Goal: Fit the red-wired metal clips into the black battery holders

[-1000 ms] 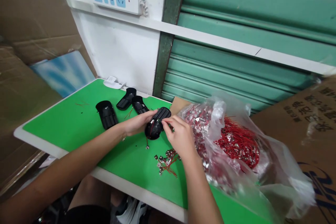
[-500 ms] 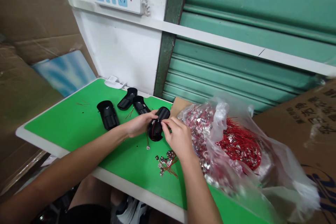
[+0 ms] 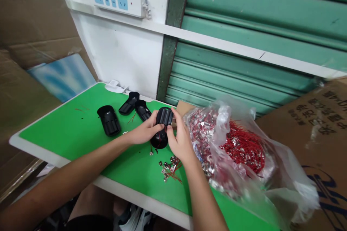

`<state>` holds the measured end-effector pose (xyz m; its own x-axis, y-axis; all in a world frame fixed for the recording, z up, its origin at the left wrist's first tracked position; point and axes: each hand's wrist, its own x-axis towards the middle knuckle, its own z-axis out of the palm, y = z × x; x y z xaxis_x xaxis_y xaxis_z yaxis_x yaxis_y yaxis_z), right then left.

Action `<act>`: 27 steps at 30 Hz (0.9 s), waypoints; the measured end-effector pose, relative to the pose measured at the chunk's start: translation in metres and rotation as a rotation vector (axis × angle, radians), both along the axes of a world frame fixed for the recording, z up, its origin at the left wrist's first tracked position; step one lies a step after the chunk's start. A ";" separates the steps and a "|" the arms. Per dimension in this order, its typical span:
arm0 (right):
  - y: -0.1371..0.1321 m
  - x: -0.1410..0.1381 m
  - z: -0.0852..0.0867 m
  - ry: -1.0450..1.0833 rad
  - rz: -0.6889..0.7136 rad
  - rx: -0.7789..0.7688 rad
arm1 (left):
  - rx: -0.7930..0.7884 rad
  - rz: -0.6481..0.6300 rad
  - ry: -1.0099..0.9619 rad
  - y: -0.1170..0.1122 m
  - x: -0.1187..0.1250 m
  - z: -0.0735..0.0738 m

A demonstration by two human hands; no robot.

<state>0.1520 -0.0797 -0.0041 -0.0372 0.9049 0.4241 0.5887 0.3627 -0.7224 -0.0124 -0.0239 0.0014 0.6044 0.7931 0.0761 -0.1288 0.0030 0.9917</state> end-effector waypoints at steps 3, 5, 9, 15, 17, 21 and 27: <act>0.001 -0.002 -0.003 0.032 0.016 -0.024 | 0.065 0.027 0.033 0.000 -0.001 -0.001; 0.000 -0.003 -0.003 0.051 0.018 -0.034 | 0.095 0.020 0.055 0.001 -0.001 -0.002; -0.001 -0.003 -0.003 0.084 0.032 -0.019 | 0.176 -0.028 0.079 0.004 -0.001 -0.006; -0.001 -0.005 -0.006 0.094 0.015 0.014 | 0.246 -0.030 0.119 0.004 -0.002 -0.010; -0.001 -0.007 -0.007 0.099 0.008 0.017 | 0.259 -0.024 0.141 0.003 -0.002 -0.008; -0.002 -0.013 -0.008 0.150 -0.012 0.022 | 0.332 -0.014 0.130 0.003 -0.003 -0.006; -0.003 -0.022 -0.012 0.197 -0.034 0.029 | 0.421 0.010 0.113 0.002 -0.003 -0.007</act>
